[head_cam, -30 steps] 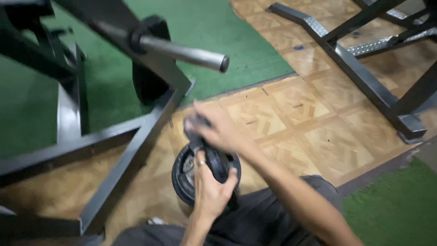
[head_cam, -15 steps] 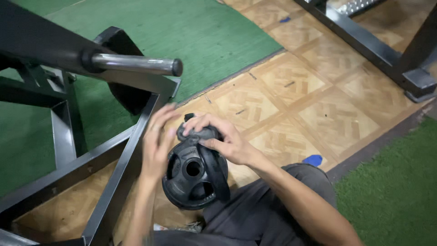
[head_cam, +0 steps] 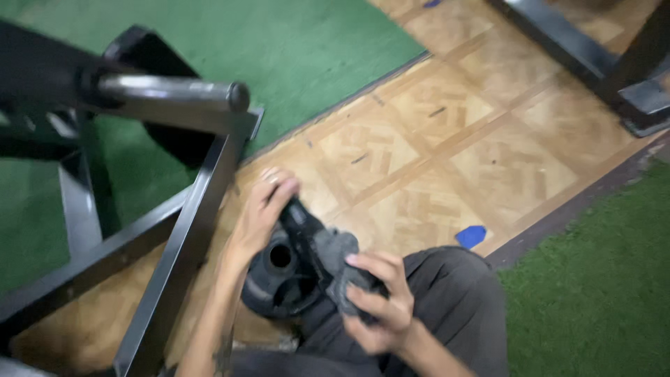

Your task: The person sits on the gym floor and wipes a black weight plate with a gray cloth. They rotate the plate to clean both sides and the center hole, then place it on top of another weight plate.

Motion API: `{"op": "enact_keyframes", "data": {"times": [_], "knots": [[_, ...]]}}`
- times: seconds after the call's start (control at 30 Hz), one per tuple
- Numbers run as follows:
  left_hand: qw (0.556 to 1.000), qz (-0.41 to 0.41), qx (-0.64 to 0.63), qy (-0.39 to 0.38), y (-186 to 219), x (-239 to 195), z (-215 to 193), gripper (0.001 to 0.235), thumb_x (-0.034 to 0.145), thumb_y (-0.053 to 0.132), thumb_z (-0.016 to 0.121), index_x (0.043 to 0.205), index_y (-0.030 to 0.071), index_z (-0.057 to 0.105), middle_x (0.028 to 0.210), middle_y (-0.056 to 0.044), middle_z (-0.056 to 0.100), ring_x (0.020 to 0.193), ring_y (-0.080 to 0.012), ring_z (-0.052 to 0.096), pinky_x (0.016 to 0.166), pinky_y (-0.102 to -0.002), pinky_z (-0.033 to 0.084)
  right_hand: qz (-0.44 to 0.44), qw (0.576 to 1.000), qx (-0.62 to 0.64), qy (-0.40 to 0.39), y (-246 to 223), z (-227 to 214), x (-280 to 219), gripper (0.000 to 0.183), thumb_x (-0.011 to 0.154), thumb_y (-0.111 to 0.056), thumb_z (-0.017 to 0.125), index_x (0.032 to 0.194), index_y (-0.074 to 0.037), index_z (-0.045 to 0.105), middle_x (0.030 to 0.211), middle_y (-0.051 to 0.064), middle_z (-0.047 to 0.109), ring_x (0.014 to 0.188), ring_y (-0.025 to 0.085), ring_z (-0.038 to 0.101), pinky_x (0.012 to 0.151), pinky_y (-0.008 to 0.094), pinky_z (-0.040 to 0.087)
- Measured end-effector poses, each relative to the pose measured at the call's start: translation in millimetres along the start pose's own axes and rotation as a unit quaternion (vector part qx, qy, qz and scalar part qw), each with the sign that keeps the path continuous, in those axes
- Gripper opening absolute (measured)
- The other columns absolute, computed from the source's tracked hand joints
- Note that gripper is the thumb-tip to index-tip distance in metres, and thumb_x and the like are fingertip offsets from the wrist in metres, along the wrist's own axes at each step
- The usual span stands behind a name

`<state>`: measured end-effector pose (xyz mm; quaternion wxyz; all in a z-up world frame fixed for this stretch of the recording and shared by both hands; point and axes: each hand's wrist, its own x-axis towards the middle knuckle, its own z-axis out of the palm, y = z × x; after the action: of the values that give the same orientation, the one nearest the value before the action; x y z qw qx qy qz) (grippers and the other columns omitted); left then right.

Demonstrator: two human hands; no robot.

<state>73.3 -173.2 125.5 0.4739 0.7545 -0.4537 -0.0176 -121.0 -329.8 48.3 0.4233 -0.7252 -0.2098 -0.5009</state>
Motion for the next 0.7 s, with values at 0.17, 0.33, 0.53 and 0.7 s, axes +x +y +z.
{"op": "enact_keyframes", "data": {"times": [0.17, 0.33, 0.53, 0.7], "knots": [[0.965, -0.070, 0.166, 0.191, -0.9, -35.7, 3.6, 0.048, 0.113, 0.027, 0.030, 0.084, 0.005, 0.061, 0.086, -0.010, 0.060, 0.090, -0.0271, 0.055, 0.085, -0.039, 0.040, 0.100, 0.994, 0.024, 0.032, 9.3, 2.0, -40.7, 0.035, 0.109, -0.033, 0.050, 0.138, -0.013, 0.050, 0.147, 0.032, 0.049, 0.134, 0.047, 0.056, 0.113, 0.059, 0.044], [0.923, -0.114, 0.324, 0.173, 35.8, -72.0, -3.5, 0.038, 0.109, 0.018, 0.030, 0.085, 0.004, 0.055, 0.084, -0.014, 0.058, 0.080, -0.0329, 0.051, 0.072, -0.046, 0.037, 0.158, 0.982, 0.055, 0.083, 37.3, 25.2, 4.3, 0.021, 0.107, -0.019, 0.052, 0.125, -0.008, 0.052, 0.138, 0.026, 0.059, 0.131, 0.041, 0.059, 0.114, 0.052, 0.046], [0.921, -0.127, 0.368, 0.031, 61.9, -80.3, -7.3, 0.054, 0.086, 0.058, 0.066, 0.107, 0.009, 0.061, 0.094, -0.012, 0.071, 0.089, -0.0376, 0.069, 0.071, -0.049, 0.050, 0.182, 0.978, 0.057, 0.090, 40.6, 44.9, 49.6, 0.014, 0.100, -0.012, 0.062, 0.113, -0.006, 0.060, 0.132, 0.021, 0.063, 0.124, 0.035, 0.061, 0.108, 0.046, 0.048], [0.939, -0.090, 0.328, 0.052, 67.6, -79.0, -3.6, 0.041, 0.094, 0.036, 0.068, 0.120, 0.004, 0.062, 0.114, -0.017, 0.074, 0.102, -0.0371, 0.070, 0.085, -0.045, 0.052, 0.078, 0.996, -0.019, 0.029, 17.7, 58.6, 64.4, 0.041, 0.105, -0.032, 0.050, 0.117, 0.003, 0.068, 0.140, 0.030, 0.057, 0.119, 0.045, 0.055, 0.109, 0.055, 0.046]]}}
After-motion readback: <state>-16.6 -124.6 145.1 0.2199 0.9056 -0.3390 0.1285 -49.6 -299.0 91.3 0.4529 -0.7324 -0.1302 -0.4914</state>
